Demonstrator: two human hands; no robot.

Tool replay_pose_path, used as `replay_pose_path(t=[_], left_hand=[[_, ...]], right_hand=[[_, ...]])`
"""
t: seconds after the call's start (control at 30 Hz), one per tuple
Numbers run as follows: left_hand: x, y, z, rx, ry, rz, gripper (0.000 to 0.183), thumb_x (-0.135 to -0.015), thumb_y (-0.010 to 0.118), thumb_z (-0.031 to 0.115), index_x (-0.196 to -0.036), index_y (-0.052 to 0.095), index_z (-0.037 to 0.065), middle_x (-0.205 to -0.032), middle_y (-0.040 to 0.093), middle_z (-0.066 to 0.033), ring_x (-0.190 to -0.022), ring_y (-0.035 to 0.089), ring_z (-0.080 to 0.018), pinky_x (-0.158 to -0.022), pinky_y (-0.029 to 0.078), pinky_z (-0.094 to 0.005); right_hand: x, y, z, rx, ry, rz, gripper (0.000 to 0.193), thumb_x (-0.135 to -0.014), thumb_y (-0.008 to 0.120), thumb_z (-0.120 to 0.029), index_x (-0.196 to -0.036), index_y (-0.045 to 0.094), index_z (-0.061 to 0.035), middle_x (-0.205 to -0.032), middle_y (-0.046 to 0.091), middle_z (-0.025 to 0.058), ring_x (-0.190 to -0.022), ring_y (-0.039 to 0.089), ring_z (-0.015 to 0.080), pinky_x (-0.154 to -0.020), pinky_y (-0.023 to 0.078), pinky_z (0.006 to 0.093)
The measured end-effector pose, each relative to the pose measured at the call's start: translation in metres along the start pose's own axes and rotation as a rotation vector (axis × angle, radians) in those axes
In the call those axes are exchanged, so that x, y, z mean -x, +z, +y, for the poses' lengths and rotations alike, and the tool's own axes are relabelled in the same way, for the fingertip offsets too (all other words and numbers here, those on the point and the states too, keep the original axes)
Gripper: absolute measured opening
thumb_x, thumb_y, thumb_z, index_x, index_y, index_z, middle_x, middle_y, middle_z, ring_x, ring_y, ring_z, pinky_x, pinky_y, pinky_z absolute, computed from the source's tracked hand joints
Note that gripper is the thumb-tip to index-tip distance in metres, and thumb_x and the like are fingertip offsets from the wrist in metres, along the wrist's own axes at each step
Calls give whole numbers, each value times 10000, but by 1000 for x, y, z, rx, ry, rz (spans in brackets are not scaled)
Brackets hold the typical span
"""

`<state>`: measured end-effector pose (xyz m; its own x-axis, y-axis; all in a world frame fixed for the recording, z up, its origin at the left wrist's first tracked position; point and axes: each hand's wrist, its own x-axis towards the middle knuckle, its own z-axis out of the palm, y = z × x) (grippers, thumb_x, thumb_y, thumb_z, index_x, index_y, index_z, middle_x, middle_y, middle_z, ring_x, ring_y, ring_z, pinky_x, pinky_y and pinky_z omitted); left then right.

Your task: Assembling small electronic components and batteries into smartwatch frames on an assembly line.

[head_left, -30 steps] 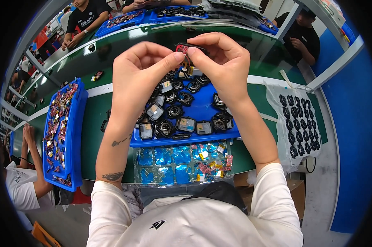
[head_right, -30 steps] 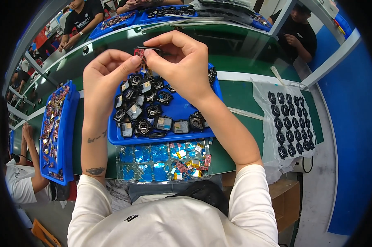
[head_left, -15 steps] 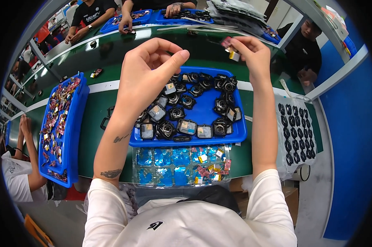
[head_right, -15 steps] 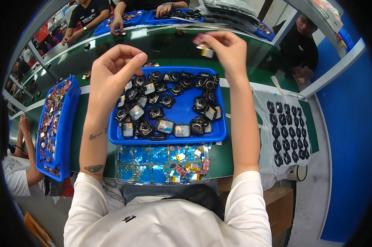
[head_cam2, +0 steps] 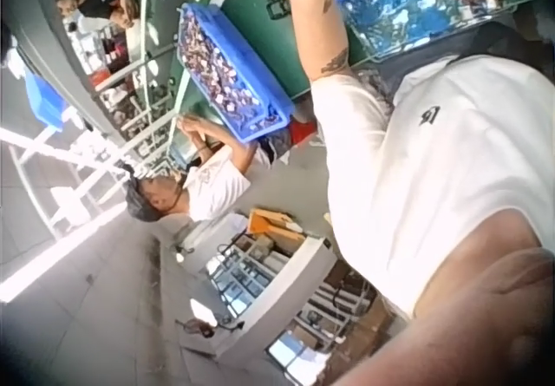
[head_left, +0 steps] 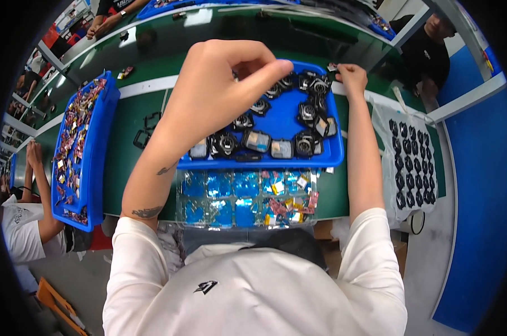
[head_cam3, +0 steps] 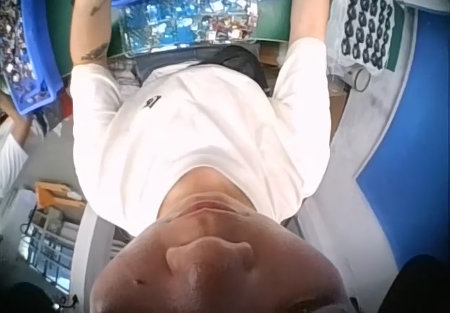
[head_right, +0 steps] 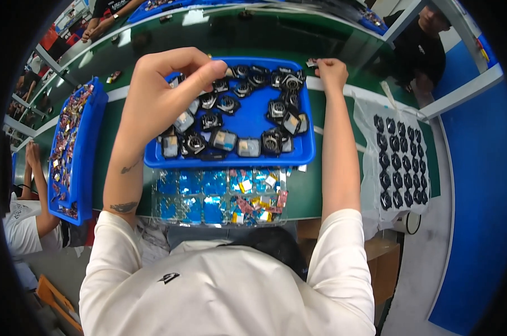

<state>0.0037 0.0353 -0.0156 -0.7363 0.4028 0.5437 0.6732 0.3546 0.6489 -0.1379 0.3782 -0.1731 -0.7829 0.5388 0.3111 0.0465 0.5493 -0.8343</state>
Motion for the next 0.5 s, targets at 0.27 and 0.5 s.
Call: replay_pose_path(t=[0.27,0.5], left_hand=[[62,33,8,-212,202,-448,170,-712,718,117,-853,680,29,-766,609,-96,-742,595,-252,-635,489,-345],[126,63,5,-140,35,-541,178,-706,726,104,-870,683,49,-825,577,-67,-793,568,-240,-657,474,-354]], right_hand=[[-9,-6,-13,181,-118,68,201,-710,630,-263,-825,728,-131,-842,695,100,-845,659,298,-778,508,374],[15,-54,-86,-411,-328,-117,198,-849,631,-186,-981,684,-48,-928,684,50,-793,648,121,-671,484,232]])
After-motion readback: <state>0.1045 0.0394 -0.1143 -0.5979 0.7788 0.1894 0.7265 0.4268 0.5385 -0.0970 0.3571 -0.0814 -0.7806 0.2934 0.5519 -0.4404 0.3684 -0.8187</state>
